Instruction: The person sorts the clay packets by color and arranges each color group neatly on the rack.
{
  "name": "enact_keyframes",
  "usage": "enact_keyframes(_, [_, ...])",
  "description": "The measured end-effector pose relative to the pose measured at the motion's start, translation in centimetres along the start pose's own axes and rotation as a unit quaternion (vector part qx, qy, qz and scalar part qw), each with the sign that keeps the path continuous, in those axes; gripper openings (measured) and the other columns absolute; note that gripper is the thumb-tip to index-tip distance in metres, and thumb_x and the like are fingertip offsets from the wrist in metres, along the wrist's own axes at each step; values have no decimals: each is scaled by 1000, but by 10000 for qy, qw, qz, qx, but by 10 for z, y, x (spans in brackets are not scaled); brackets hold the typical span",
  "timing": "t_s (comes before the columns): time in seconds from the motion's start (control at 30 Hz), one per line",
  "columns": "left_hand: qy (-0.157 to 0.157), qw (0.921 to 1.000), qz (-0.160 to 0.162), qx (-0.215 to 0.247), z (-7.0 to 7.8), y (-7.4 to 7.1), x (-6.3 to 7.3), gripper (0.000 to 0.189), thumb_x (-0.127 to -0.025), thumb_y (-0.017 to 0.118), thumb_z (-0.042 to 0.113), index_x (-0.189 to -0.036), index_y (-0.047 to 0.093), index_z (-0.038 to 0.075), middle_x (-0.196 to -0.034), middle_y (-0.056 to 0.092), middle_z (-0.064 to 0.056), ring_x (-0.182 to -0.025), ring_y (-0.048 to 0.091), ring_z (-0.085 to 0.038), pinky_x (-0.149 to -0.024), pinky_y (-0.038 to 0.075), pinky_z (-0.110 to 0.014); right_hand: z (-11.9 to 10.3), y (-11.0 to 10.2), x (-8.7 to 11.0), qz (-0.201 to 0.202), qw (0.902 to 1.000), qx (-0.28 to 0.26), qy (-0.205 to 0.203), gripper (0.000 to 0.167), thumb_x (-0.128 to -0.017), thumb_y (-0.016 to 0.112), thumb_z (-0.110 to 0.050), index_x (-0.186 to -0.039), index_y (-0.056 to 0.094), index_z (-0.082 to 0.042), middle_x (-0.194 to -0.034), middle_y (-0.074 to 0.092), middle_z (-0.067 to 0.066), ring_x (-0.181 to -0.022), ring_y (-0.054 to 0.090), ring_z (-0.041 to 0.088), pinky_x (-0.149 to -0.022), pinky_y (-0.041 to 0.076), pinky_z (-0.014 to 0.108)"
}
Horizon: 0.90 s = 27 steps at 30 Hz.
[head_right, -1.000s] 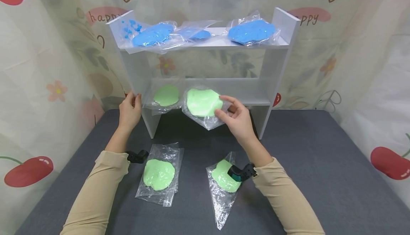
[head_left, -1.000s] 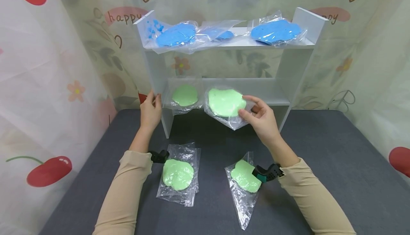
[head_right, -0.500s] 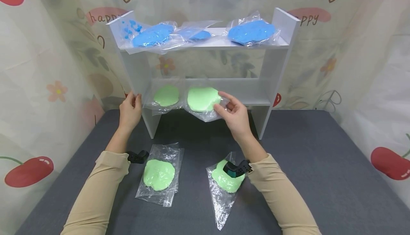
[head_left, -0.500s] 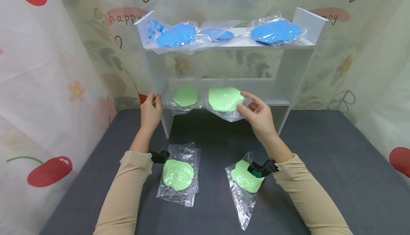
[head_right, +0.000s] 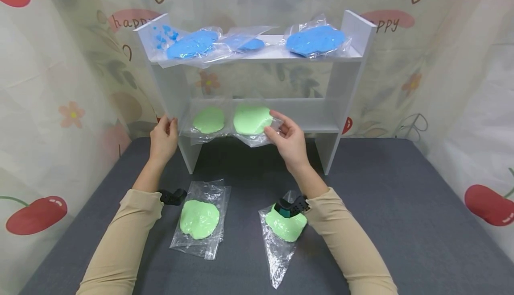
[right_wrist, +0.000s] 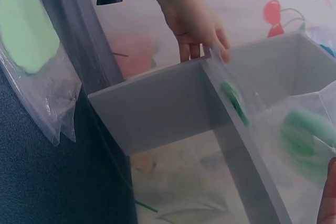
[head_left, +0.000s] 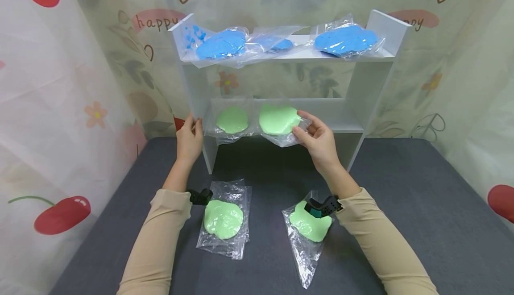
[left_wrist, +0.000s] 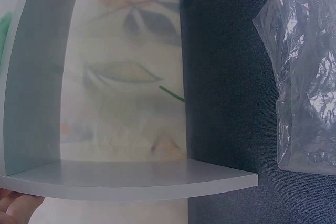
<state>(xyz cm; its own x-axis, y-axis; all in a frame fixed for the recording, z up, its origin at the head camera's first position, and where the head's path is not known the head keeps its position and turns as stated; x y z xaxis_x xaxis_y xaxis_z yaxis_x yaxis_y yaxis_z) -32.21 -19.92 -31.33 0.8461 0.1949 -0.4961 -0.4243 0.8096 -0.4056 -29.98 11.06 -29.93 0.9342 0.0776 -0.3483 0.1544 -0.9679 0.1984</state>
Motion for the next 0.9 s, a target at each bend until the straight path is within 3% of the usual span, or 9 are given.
enact_keyframes(0.53, [20,10000,57,-3,1,0,0,35,-100,42,17,-130,50,3,-120,61,-25,-115,57,-39,-94,48,-48,8,3,-15,195,9988,434,86,47,-89,58,-1,-134,45,1,-92,61,-8,-75,61,1,-64,51,14])
enact_keyframes(0.77, [-16,10000,12,-10,1,0,0,36,-100,42,17,-133,49,5,-120,60,-24,-116,56,-39,-94,48,-48,7,9,-18,53,9955,925,191,49,-90,59,-7,-137,45,-5,-83,55,-7,-71,58,3,-67,54,20])
enact_keyframes(0.9, [-68,10000,-19,-7,1,0,1,39,-100,41,18,-137,46,7,-123,59,-24,-117,56,-38,-95,47,-48,7,12,-19,-12,9930,1169,183,49,-90,58,-6,-138,45,-5,-91,57,-4,-70,58,3,-66,54,21])
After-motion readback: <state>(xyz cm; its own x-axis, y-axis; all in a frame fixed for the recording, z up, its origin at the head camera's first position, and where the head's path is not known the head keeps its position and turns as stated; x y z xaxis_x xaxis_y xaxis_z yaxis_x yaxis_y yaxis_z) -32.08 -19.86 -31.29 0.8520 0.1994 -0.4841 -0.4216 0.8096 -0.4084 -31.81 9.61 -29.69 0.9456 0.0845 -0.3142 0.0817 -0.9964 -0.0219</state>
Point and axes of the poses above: each hand's wrist, its own x-axis away from the middle knuckle, its own y-axis out of the palm, z = x × y, the point moved 3 cm from there along -x, towards the middle knuckle
